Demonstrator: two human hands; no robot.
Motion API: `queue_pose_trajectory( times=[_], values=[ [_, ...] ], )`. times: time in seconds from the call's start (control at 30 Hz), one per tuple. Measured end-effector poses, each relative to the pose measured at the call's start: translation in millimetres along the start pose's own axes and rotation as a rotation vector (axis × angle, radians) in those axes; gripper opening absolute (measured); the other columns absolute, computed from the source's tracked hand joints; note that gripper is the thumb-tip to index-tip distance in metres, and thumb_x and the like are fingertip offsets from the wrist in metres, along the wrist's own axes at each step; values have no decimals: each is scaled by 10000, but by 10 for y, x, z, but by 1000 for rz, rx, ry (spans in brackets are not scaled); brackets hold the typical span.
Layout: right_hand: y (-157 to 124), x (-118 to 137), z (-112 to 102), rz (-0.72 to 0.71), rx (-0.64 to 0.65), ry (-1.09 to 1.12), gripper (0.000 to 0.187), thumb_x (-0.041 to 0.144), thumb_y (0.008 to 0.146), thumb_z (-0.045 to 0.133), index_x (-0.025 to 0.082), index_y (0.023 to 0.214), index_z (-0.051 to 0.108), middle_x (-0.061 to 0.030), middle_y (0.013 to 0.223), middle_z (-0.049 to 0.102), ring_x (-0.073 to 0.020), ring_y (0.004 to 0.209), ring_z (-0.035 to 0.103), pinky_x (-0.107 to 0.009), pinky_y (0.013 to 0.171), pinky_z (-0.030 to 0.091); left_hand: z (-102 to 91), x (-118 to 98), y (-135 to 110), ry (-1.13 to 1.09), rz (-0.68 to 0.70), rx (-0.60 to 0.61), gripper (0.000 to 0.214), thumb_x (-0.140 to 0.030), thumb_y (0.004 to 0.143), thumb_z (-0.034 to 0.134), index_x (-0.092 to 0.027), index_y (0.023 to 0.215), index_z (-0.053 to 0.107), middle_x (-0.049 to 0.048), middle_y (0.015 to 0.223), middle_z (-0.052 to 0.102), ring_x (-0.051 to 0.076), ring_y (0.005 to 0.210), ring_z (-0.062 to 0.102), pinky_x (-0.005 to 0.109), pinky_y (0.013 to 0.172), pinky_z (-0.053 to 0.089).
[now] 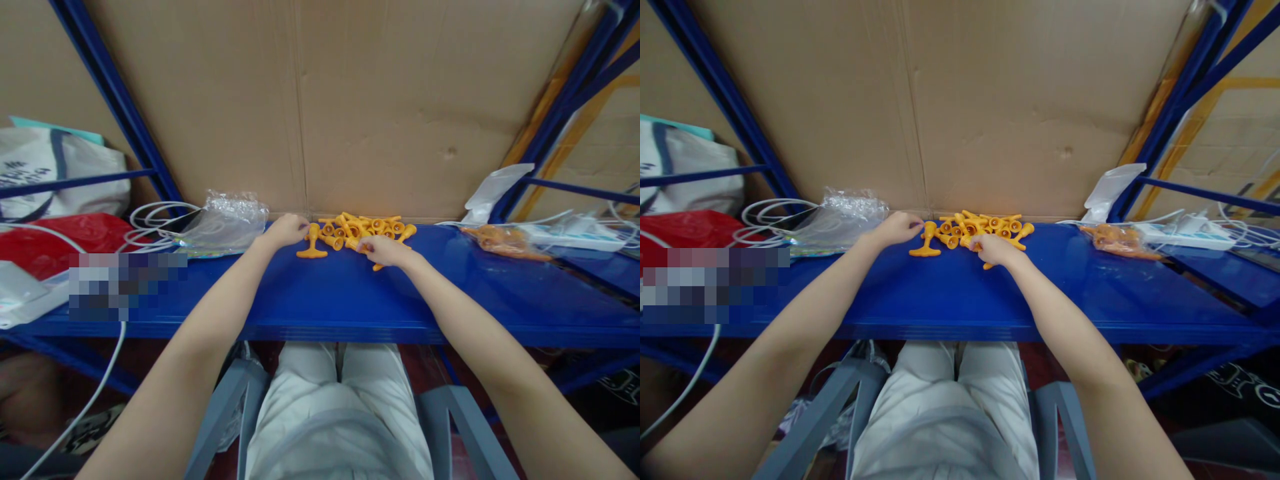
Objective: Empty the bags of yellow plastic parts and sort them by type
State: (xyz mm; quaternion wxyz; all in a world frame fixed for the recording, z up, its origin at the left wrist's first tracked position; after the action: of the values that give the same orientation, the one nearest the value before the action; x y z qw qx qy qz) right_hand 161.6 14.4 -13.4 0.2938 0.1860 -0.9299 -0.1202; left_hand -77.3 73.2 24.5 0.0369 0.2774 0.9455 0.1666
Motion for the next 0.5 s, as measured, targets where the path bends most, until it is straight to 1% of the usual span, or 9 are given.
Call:
queue_pose_trajectory(
  times=[0.07,0.17,0.23,0.33,0.43,0.5],
  values=[
    [4,-50,-20,68,17,-183,270,23,654,619,250,724,745,-23,722,729,-183,670,638,-271,658,485,19,-37,12,-57,11,4,382,-237,828,493,-158,1054,791,65,966,792,200,875,721,260,826,529],
    [-10,-51,-53,111,41,-372,271,48,724,600,240,806,773,-63,888,773,-229,853,694,-297,763,511,94,-97,22,-150,43,78,415,-229,836,503,-172,1146,772,35,947,791,169,837,717,235,820,527],
    [-22,-23,-56,110,55,-419,258,76,777,590,235,852,779,-74,975,777,-243,928,700,-307,801,517,149,-130,26,-170,60,134,410,-239,843,514,-183,1158,771,28,953,792,162,841,717,222,823,525],
    [-36,15,-35,109,98,-444,233,114,845,567,209,884,777,-95,1021,773,-255,955,705,-325,832,522,211,-158,35,-138,77,179,415,-228,833,525,-185,1163,772,43,1035,791,179,885,720,225,827,528],
    [-42,57,-16,89,141,-440,227,126,876,555,185,898,773,-113,1037,770,-259,971,709,-329,861,524,260,-175,46,-105,100,205,470,-163,815,507,-183,1219,747,57,1061,787,189,900,725,236,813,534],
    [-44,78,-11,85,169,-439,231,125,885,551,173,926,772,-117,1060,768,-256,1001,707,-322,887,521,290,-181,54,-106,109,212,513,-112,797,498,-193,1247,731,56,1087,781,186,926,727,237,831,533]
  ],
)
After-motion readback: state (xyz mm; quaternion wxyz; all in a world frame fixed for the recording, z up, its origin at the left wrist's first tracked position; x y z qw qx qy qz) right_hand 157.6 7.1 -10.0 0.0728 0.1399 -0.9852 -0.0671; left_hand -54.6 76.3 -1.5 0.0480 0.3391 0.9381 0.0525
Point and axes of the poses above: each hand's wrist, its own y-axis towards the middle knuckle, its own z-axis out of the palm, x = y × z, the point moved 5 cm from there along y, towards the middle knuckle
